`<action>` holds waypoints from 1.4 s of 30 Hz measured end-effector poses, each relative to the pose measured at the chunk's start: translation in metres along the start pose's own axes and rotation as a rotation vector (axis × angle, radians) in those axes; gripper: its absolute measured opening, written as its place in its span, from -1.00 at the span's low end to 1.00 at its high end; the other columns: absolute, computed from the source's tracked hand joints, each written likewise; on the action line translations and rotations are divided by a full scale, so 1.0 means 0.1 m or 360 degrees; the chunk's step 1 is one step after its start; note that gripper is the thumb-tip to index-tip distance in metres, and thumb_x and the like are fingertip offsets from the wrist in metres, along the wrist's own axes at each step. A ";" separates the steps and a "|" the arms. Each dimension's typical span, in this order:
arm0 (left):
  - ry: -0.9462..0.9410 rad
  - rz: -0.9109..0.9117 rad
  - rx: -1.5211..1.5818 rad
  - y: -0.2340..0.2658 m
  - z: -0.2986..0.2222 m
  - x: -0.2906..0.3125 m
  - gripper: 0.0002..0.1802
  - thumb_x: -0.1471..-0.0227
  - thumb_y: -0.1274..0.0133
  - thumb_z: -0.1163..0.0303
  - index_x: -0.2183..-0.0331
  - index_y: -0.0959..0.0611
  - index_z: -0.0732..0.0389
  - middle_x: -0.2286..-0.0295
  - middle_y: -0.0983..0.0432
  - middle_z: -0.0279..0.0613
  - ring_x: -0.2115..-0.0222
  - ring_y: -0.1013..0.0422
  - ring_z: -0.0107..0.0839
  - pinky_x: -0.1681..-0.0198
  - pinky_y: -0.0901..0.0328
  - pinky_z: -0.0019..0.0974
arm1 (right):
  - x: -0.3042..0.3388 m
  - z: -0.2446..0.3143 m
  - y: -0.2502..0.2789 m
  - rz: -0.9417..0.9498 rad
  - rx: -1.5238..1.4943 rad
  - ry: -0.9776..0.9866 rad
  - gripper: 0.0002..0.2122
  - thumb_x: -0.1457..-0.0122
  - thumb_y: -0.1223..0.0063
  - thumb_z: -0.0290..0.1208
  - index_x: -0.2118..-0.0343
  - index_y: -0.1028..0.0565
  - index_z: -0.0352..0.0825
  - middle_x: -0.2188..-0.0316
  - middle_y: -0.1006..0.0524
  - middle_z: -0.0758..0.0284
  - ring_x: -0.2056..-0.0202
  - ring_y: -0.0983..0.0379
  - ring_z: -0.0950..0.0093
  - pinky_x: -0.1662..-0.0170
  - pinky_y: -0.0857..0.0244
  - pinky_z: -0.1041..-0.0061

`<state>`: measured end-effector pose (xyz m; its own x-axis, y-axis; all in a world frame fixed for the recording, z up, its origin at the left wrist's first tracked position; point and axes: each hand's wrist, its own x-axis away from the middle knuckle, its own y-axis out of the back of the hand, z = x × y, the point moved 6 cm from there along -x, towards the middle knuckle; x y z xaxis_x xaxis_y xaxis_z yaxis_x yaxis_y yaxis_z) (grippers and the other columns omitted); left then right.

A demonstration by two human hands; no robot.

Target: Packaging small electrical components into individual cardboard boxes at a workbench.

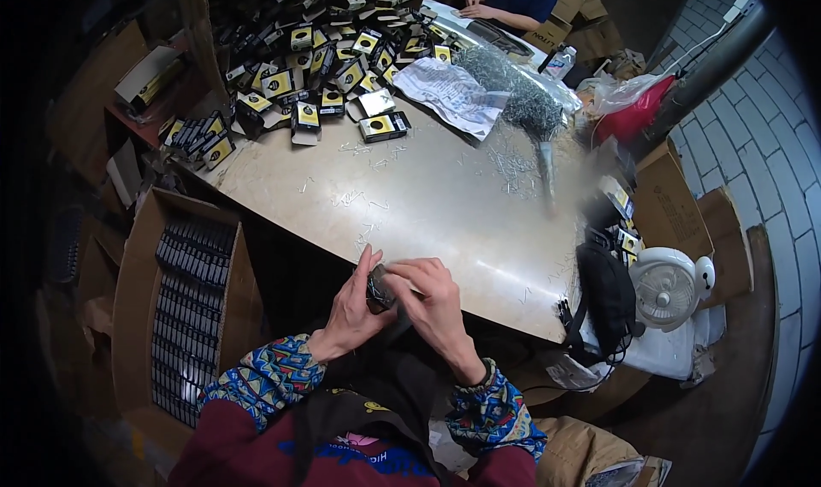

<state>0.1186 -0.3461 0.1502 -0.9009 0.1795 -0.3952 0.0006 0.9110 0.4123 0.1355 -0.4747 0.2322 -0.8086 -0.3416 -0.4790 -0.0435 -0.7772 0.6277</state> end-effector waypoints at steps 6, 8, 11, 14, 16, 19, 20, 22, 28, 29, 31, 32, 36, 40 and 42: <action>-0.0054 0.0106 -0.0128 -0.04 -0.13 -0.10 0.22 0.24 -0.32 0.41 -0.29 0.12 0.32 -0.22 -0.02 0.21 -0.22 -0.06 0.08 -0.23 -0.04 -0.07 | 0.13 -0.58 0.09 0.0112 0.0010 -0.0661 -0.85 -0.13 -0.14 -0.46 0.30 -0.58 -0.42 0.52 -0.57 0.15 0.51 -0.52 0.31 0.39 -0.37 0.42; -0.0098 0.0208 -0.0233 -0.06 -0.16 -0.08 0.24 0.23 -0.35 0.34 -0.30 0.12 0.32 -0.28 0.15 0.13 -0.28 0.11 0.01 -0.29 0.12 -0.04 | 0.10 -0.64 0.26 0.0060 0.0121 -0.0741 -0.86 -0.16 -0.11 -0.49 0.33 -0.57 -0.47 0.58 -0.57 0.23 0.52 -0.52 0.53 0.43 -0.36 0.56; -0.0022 0.0260 -0.0162 0.00 -0.10 0.00 0.22 0.22 -0.35 0.35 -0.29 0.09 0.34 -0.27 0.09 0.14 -0.27 0.06 0.02 -0.29 0.09 -0.06 | 0.09 -0.65 0.31 0.0156 0.0004 -0.0718 -0.86 -0.16 -0.10 -0.49 0.33 -0.57 -0.48 0.58 -0.57 0.23 0.53 -0.51 0.54 0.44 -0.34 0.57; -0.0016 0.0179 -0.0146 0.07 -0.09 -0.01 0.17 0.23 -0.36 0.36 -0.27 0.00 0.35 -0.15 -0.15 0.15 -0.17 -0.14 0.02 -0.21 -0.09 -0.14 | 0.08 -0.63 0.31 0.0105 -0.0037 -0.0780 -0.86 -0.15 -0.10 -0.49 0.33 -0.58 -0.46 0.57 -0.57 0.20 0.52 -0.51 0.52 0.43 -0.35 0.55; 0.0012 0.0169 -0.0154 0.07 -0.10 -0.02 0.17 0.22 -0.36 0.37 -0.27 0.01 0.35 -0.11 -0.21 0.16 -0.13 -0.20 0.01 -0.18 -0.15 -0.15 | 0.09 -0.61 0.21 0.0173 -0.0241 -0.0842 -0.85 -0.16 -0.10 -0.47 0.32 -0.59 -0.46 0.53 -0.60 0.20 0.51 -0.52 0.52 0.41 -0.36 0.53; 0.0227 0.0225 -0.0053 0.03 -0.05 -0.03 0.19 0.25 -0.34 0.38 -0.27 0.05 0.38 0.00 -0.33 0.18 -0.03 -0.30 0.04 -0.10 -0.23 -0.12 | 0.18 -0.56 0.05 0.0444 -0.0667 -0.1001 -0.82 -0.22 -0.09 -0.42 0.22 -0.57 -0.44 0.45 -0.58 0.37 0.39 -0.48 0.60 0.30 -0.32 0.62; 0.0277 0.0218 -0.0041 0.02 -0.05 -0.03 0.20 0.27 -0.34 0.39 -0.27 0.06 0.37 0.04 -0.36 0.19 0.01 -0.33 0.04 -0.06 -0.25 -0.11 | 0.21 -0.58 0.00 0.0443 -0.0677 -0.1007 -0.82 -0.22 -0.09 -0.42 0.22 -0.57 -0.44 0.45 -0.58 0.37 0.39 -0.48 0.60 0.30 -0.32 0.62; 0.0272 0.0232 -0.0089 0.03 -0.06 -0.03 0.24 0.31 -0.34 0.39 -0.27 0.08 0.36 0.12 -0.41 0.21 0.09 -0.39 0.08 -0.01 -0.30 -0.07 | 0.25 -0.66 -0.10 0.0175 -0.1129 -0.1146 -0.75 -0.24 -0.09 -0.39 0.11 -0.52 -0.44 0.33 -0.58 0.36 0.27 -0.47 0.60 0.17 -0.32 0.61; 0.0532 0.0280 0.0021 0.02 0.00 0.08 0.17 0.28 -0.32 0.36 -0.26 0.01 0.33 0.10 -0.42 0.28 0.13 -0.44 0.15 0.07 -0.37 -0.08 | 0.17 -0.56 -0.21 -0.0020 -0.1604 -0.1005 -0.75 -0.22 -0.09 -0.46 0.08 -0.49 -0.45 0.28 -0.58 0.33 0.19 -0.47 0.57 0.04 -0.32 0.56; 0.0536 0.0277 0.0018 0.02 0.02 0.09 0.17 0.28 -0.32 0.36 -0.26 0.01 0.33 0.10 -0.42 0.28 0.13 -0.44 0.15 0.07 -0.37 -0.08 | 0.18 -0.57 -0.15 -0.0054 -0.1501 -0.0942 -0.77 -0.22 -0.08 -0.46 0.11 -0.50 -0.45 0.26 -0.57 0.33 0.19 -0.47 0.56 0.04 -0.32 0.55; 0.0357 0.0169 -0.0133 0.06 0.03 0.06 0.05 0.27 -0.31 0.35 -0.21 -0.11 0.34 0.05 -0.40 0.27 0.11 -0.45 0.13 0.08 -0.39 -0.09 | 0.19 -0.56 -0.11 -0.0034 -0.1223 -0.0846 -0.85 -0.14 -0.16 -0.49 0.23 -0.56 -0.40 0.20 -0.57 0.29 0.19 -0.47 0.51 0.05 -0.32 0.54; 0.0277 0.0083 -0.0149 0.09 -0.02 0.05 -0.10 0.23 -0.31 0.37 -0.13 -0.25 0.33 0.17 -0.48 0.16 0.20 -0.49 0.10 0.15 -0.41 -0.12 | 0.12 -0.38 -0.04 0.0030 -0.0644 -0.0411 -0.86 -0.11 -0.18 -0.48 0.27 -0.58 -0.38 0.14 -0.53 0.27 0.17 -0.46 0.45 0.08 -0.34 0.52; 0.0262 0.0141 -0.0172 0.06 -0.04 0.03 -0.14 0.28 -0.30 0.39 -0.09 -0.31 0.34 0.11 -0.43 0.13 0.13 -0.43 0.09 0.10 -0.37 -0.09 | 0.17 -0.28 -0.10 0.0036 -0.0199 -0.0238 -0.89 -0.03 -0.21 -0.50 0.37 -0.58 -0.37 0.10 -0.53 0.22 0.11 -0.43 0.28 0.14 -0.40 0.44; 0.0051 0.0153 -0.0381 0.13 -0.12 0.02 -0.13 0.33 -0.32 0.43 -0.08 -0.33 0.31 0.12 -0.39 0.04 0.12 -0.36 -0.03 0.03 -0.27 -0.12 | 0.19 -0.38 -0.01 0.0030 -0.0340 -0.0456 -0.80 -0.02 -0.20 -0.57 0.25 -0.59 -0.37 0.12 -0.55 0.22 0.08 -0.46 0.35 0.10 -0.38 0.45; 0.0045 0.0220 -0.0459 0.13 -0.13 0.04 -0.10 0.34 -0.32 0.44 -0.10 -0.32 0.31 0.11 -0.38 0.03 0.11 -0.34 -0.07 0.01 -0.23 -0.14 | 0.13 -0.31 -0.03 0.0043 -0.0425 -0.0358 -0.69 -0.03 -0.16 -0.58 0.10 -0.54 -0.38 0.22 -0.58 0.22 0.13 -0.50 0.40 0.11 -0.39 0.46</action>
<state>0.1095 -0.3385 0.1646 -0.9126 0.2803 -0.2977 0.0046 0.7350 0.6780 0.1434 -0.4928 0.2054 -0.9177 -0.2623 -0.2984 0.1110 -0.8904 0.4414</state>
